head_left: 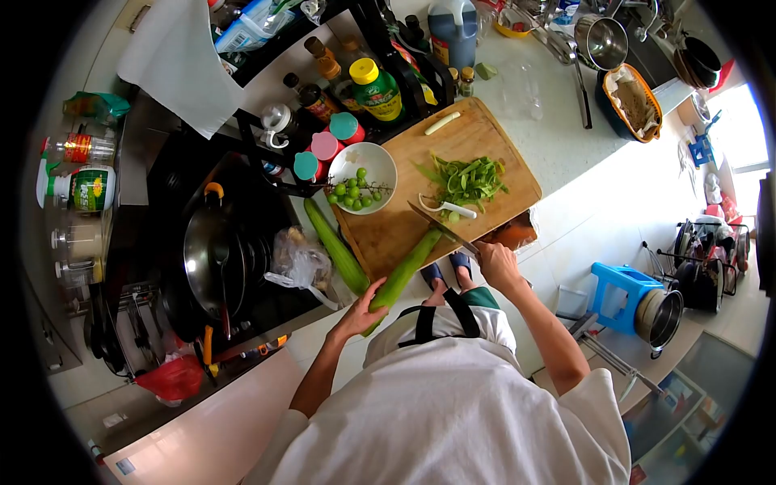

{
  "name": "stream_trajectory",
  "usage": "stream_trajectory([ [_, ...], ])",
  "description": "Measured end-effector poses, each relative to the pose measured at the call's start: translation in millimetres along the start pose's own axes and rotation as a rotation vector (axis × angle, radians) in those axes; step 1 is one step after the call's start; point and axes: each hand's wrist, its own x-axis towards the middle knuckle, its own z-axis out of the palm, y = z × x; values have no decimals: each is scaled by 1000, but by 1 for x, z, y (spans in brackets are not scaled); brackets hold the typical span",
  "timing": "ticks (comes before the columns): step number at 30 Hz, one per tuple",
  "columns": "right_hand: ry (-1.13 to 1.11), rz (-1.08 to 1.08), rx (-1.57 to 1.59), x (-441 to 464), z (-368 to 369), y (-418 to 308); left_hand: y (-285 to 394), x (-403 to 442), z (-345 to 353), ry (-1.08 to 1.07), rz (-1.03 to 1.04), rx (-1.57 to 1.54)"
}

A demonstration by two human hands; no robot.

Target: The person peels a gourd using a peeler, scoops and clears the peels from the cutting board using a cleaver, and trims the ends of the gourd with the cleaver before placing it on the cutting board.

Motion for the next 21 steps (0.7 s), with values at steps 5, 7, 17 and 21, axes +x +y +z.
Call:
stream_trajectory([
  [5,2,-55,11,4,-2,9,1,9,10,94,-113,252],
  [7,39,-48,-19,5,-6,7,-4,12,9,98,-164,214],
  [17,171,-39,-156,32,-29,16,11,-8,3,99,-259,-140],
  [21,214,72,-197,42,-30,16,-9,-6,4,162,-240,-122],
])
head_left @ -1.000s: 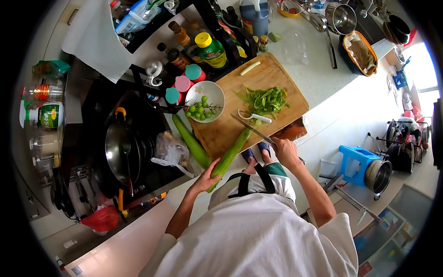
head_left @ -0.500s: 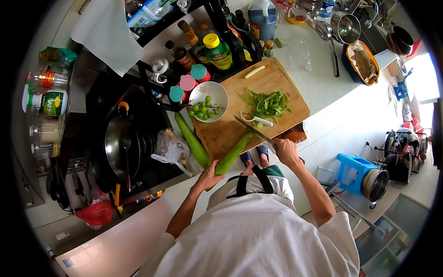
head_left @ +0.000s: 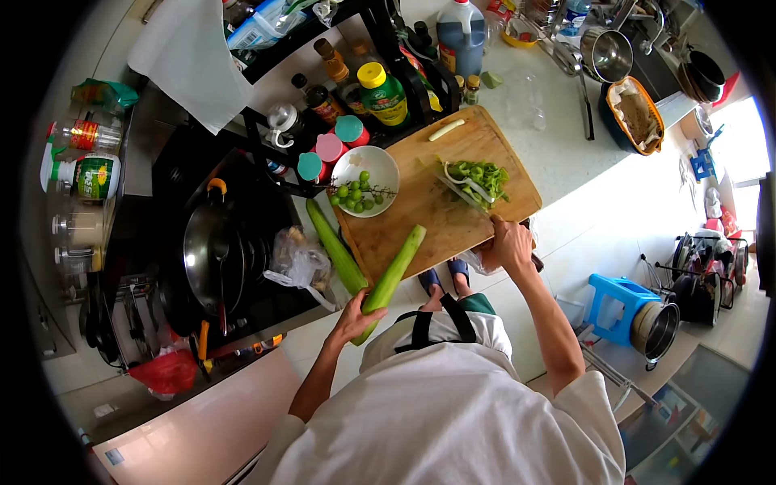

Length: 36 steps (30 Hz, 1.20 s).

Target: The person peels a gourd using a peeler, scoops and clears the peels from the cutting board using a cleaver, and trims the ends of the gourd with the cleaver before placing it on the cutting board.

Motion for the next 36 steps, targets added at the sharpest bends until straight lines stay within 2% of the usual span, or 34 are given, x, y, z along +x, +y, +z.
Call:
stream_trajectory([
  [3,15,-29,99,-11,-16,-12,11,0,-2,19,-3,62],
  [7,-137,-27,265,-11,7,-8,22,12,9,73,23,20],
  [12,-78,-3,236,-1,21,1,18,44,24,154,36,60],
  [18,-11,28,188,-6,-17,1,25,78,35,280,126,80],
  [22,96,-49,132,-26,-39,2,13,96,42,532,356,517],
  [24,142,-114,29,-31,-38,13,13,100,45,611,457,562],
  [27,215,-193,-99,-37,-37,27,35,95,49,633,432,498],
  [30,231,-263,-199,-39,-35,40,73,104,44,653,608,300],
  [31,225,-276,-215,-38,-36,43,99,104,48,498,629,95],
  [34,210,-316,-246,-36,-38,49,163,117,67,161,765,257],
  [36,211,-328,-247,-33,-37,53,178,144,88,86,832,324],
])
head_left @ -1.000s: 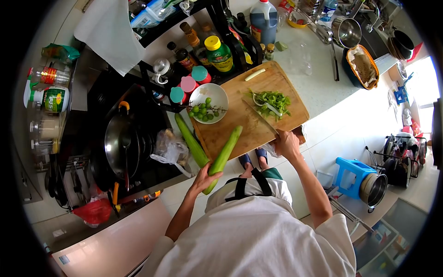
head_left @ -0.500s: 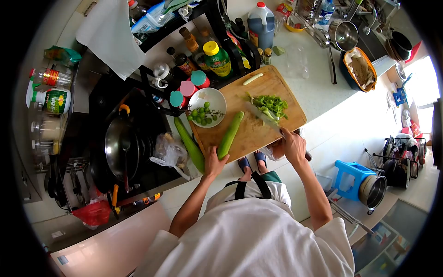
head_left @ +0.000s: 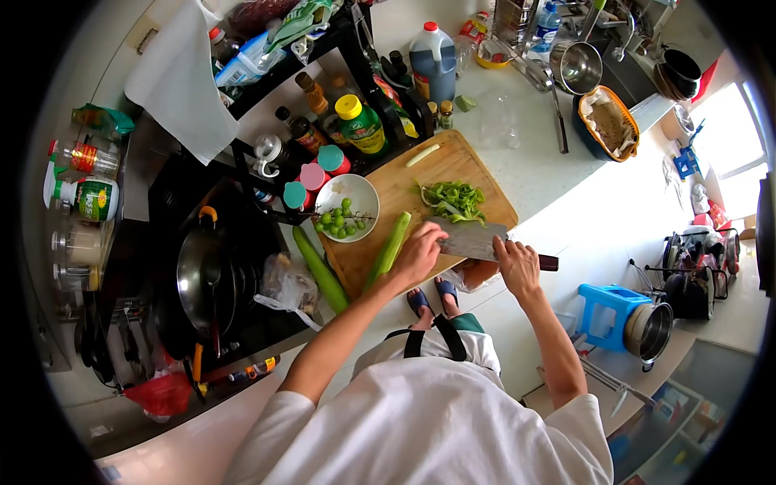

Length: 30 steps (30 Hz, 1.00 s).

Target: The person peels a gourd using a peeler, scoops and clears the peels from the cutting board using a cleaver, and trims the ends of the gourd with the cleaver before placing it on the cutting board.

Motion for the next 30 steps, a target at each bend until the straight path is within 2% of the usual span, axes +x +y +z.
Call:
stream_trajectory([
  [4,-7,8,-9,10,-3,3,-31,46,33,-11,133,117],
  [12,-74,0,-5,26,5,8,-53,90,44,43,-8,269],
  [13,-59,-12,-3,26,6,8,-48,94,41,15,24,169],
  [16,-24,-35,3,27,11,8,-17,97,37,-254,-8,-75],
  [17,-23,-39,7,27,12,7,-16,100,43,-374,1,11],
  [20,13,-48,5,26,16,4,-43,99,68,-101,177,139],
  [21,30,-49,2,25,17,4,-55,104,70,-85,161,179],
  [24,6,-34,-1,18,8,3,-52,110,40,15,-33,-208],
  [25,7,-14,16,15,4,3,-60,107,28,91,26,-247],
  [26,8,8,33,12,0,2,-21,96,-10,11,-256,-331],
  [27,9,32,49,8,-2,3,-46,84,-13,177,-31,-314],
  [30,66,113,167,-2,-4,3,-63,21,-37,421,-150,-410],
])
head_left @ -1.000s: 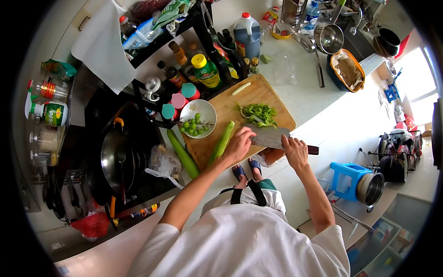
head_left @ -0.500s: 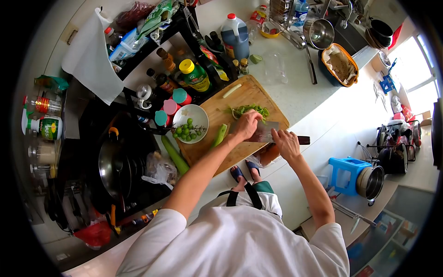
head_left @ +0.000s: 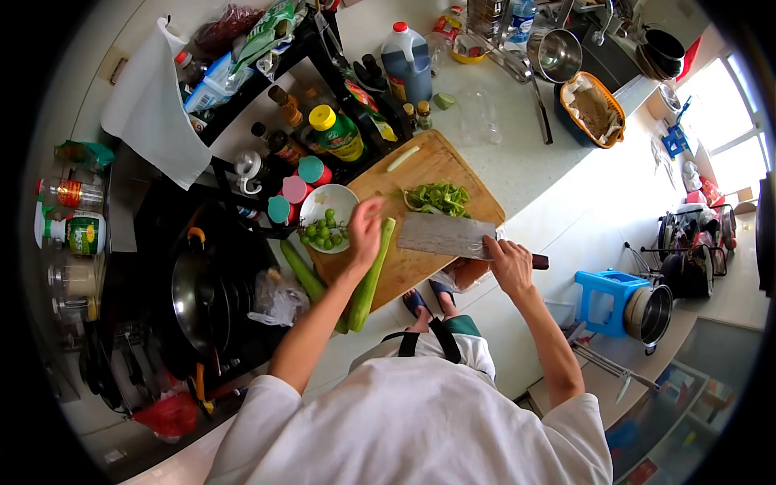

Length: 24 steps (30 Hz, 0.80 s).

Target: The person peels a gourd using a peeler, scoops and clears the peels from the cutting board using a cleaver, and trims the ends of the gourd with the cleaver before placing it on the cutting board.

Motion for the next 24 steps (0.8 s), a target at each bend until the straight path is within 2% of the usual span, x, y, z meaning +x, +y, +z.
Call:
stream_trajectory([
  [1,35,45,101,-2,1,0,-14,-21,-17,76,7,12],
  [2,80,91,203,-2,1,-3,-18,-42,-33,89,38,152],
  [3,124,137,306,-1,0,-10,-14,-62,-36,140,-147,9],
  [5,191,237,523,3,4,-20,-20,-98,-47,120,-305,123],
  [8,63,411,734,15,7,-28,-16,-127,-49,42,-75,551],
  [9,21,467,908,19,9,-28,-13,-132,-48,30,13,637],
  [11,-68,578,1253,28,13,-29,-5,-135,-42,14,33,575],
  [13,-69,628,1377,33,13,-29,1,-131,-34,-17,45,516],
  [16,-118,709,1548,35,11,-28,-21,-113,-20,-114,-123,168],
  [18,-156,751,1665,32,3,-30,-13,-92,-2,-175,-304,-120],
  [24,-230,801,1759,25,-29,-51,29,-39,45,-390,-241,-357],
])
